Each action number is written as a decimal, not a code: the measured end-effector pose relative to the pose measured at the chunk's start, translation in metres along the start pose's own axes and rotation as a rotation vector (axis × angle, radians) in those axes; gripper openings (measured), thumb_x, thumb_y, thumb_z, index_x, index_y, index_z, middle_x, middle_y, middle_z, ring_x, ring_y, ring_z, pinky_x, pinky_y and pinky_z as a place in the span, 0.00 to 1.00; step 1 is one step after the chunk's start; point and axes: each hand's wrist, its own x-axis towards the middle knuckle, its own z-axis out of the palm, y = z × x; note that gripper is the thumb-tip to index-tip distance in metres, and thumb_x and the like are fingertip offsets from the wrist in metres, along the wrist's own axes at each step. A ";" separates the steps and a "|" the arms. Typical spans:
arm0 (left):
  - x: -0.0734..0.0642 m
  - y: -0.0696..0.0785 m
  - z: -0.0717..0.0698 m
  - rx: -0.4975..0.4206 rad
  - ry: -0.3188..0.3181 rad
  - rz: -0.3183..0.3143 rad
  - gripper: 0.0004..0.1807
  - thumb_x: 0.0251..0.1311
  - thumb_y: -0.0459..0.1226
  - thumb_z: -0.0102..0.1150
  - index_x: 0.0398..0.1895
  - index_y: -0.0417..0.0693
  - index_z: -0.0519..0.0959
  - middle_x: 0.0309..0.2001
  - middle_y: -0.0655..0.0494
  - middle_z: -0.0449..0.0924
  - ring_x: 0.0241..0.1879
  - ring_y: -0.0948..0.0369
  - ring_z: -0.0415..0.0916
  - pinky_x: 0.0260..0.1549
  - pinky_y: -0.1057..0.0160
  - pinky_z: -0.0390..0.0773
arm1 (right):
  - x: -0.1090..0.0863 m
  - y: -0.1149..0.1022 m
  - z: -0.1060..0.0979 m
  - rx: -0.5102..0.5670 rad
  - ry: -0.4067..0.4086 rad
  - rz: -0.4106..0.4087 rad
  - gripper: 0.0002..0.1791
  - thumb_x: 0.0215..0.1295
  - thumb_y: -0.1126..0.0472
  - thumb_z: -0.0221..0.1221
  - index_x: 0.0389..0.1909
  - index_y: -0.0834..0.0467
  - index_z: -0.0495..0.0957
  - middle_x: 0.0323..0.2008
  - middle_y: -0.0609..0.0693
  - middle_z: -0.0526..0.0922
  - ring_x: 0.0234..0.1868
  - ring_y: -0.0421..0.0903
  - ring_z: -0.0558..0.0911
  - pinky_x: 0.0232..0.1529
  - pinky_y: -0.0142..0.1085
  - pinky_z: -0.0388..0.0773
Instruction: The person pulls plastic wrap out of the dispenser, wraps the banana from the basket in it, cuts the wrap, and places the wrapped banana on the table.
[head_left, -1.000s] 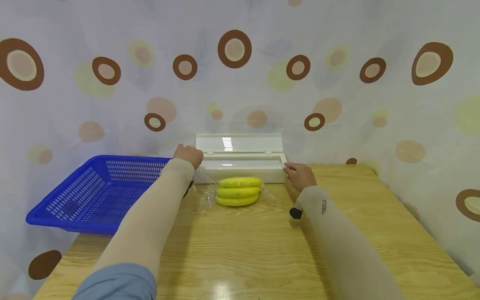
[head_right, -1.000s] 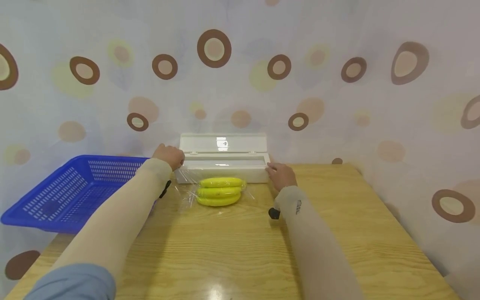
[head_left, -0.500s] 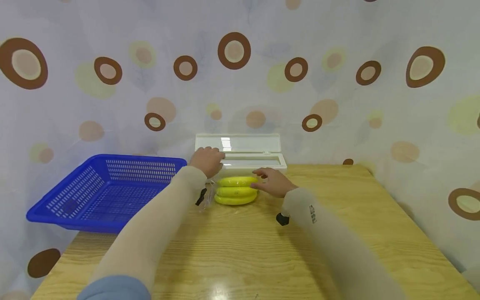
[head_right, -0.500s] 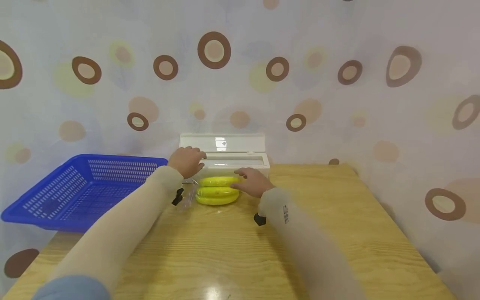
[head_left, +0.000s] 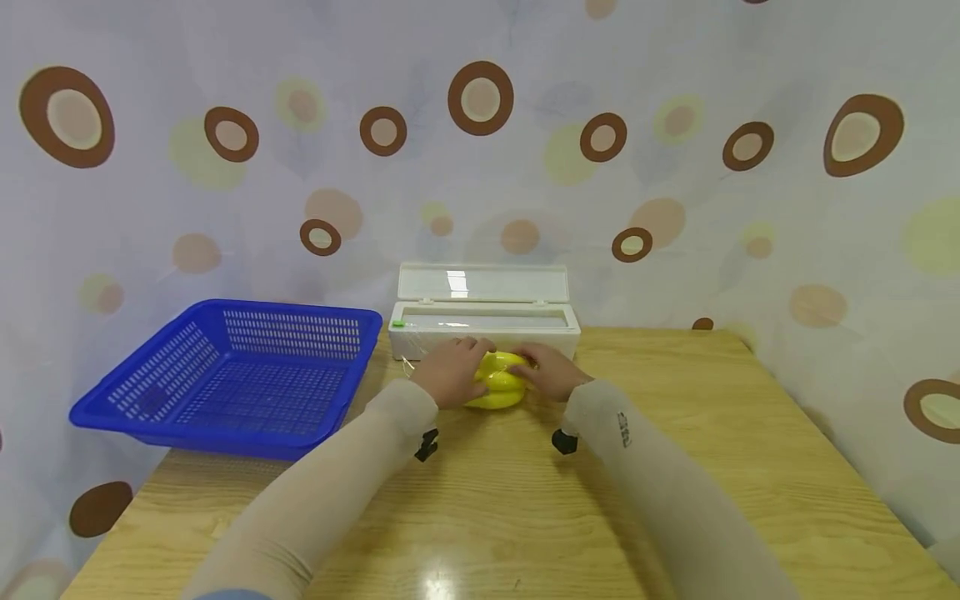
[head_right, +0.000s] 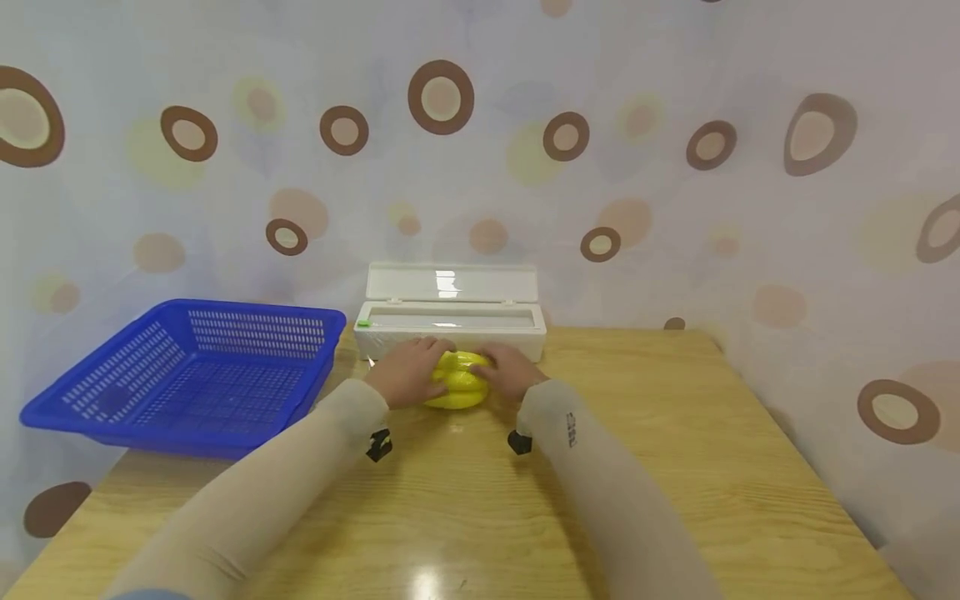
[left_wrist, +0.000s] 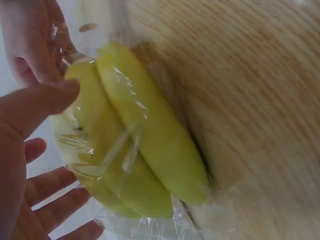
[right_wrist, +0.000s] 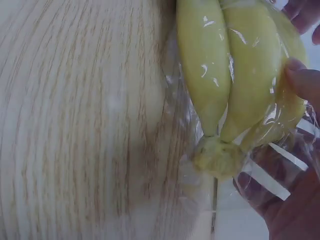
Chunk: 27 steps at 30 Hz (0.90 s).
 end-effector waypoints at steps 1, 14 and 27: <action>-0.001 -0.001 0.002 -0.024 -0.004 0.003 0.39 0.61 0.54 0.67 0.72 0.52 0.64 0.68 0.49 0.73 0.66 0.51 0.72 0.68 0.53 0.72 | 0.000 0.000 -0.001 -0.001 -0.008 0.006 0.19 0.77 0.47 0.51 0.57 0.54 0.77 0.49 0.51 0.81 0.50 0.48 0.79 0.54 0.45 0.76; -0.014 -0.003 0.022 0.002 0.100 0.059 0.43 0.53 0.59 0.70 0.70 0.53 0.67 0.63 0.53 0.73 0.62 0.54 0.72 0.65 0.52 0.75 | -0.005 -0.009 -0.008 0.171 -0.031 0.198 0.23 0.80 0.49 0.43 0.38 0.60 0.80 0.26 0.48 0.76 0.26 0.42 0.72 0.31 0.33 0.73; -0.015 -0.003 0.015 -0.269 0.190 -0.123 0.23 0.61 0.52 0.61 0.55 0.53 0.73 0.33 0.61 0.79 0.28 0.63 0.73 0.27 0.64 0.74 | -0.014 -0.015 -0.022 0.601 -0.027 0.280 0.48 0.72 0.26 0.32 0.57 0.68 0.73 0.35 0.57 0.82 0.30 0.45 0.82 0.48 0.45 0.85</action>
